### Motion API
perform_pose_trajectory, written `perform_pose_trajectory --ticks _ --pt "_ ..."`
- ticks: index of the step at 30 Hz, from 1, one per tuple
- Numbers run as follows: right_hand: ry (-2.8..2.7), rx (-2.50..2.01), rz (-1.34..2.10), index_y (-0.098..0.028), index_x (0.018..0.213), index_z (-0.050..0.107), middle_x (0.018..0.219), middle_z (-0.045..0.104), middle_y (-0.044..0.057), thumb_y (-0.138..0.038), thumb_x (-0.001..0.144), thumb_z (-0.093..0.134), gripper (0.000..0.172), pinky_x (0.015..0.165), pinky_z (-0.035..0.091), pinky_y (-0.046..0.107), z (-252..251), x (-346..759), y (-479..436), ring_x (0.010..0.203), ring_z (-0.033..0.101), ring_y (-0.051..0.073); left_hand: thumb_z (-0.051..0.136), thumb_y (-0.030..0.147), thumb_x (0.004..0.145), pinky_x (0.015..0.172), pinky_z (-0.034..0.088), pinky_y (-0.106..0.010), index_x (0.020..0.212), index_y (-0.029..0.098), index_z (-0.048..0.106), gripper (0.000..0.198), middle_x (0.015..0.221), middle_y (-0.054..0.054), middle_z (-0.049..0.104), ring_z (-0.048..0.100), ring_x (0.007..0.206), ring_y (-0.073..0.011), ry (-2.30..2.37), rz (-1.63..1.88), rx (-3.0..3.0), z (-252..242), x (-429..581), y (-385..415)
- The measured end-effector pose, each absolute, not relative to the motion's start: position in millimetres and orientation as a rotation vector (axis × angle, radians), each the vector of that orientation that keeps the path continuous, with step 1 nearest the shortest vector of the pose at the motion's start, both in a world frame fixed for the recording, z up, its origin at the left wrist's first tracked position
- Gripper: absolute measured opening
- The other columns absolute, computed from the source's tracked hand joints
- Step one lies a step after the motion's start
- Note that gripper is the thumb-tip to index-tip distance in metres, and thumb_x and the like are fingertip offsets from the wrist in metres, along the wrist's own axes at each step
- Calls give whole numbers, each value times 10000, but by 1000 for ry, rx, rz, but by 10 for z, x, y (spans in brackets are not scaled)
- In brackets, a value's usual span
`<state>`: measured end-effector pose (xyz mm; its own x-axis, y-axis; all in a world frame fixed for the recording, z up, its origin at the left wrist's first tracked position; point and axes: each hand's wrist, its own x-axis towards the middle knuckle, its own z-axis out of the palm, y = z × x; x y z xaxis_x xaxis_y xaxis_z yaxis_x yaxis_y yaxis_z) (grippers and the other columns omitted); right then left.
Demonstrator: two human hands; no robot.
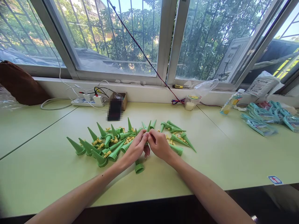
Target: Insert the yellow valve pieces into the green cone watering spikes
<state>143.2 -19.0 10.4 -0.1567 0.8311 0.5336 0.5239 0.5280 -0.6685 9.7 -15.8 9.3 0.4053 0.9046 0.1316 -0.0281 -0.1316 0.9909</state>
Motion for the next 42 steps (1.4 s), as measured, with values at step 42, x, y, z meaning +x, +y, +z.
perform_pose_trajectory --ticks 42 --pt "-1594 -1163 249 -215 584 357 474 366 -50 -391 979 406 435 466 284 250 79 1425 -177 446 329 106 398 443 962 529 442 -228 1303 188 422 427 547 46 558 532 470 -124 782 976 1748 170 74 -238"
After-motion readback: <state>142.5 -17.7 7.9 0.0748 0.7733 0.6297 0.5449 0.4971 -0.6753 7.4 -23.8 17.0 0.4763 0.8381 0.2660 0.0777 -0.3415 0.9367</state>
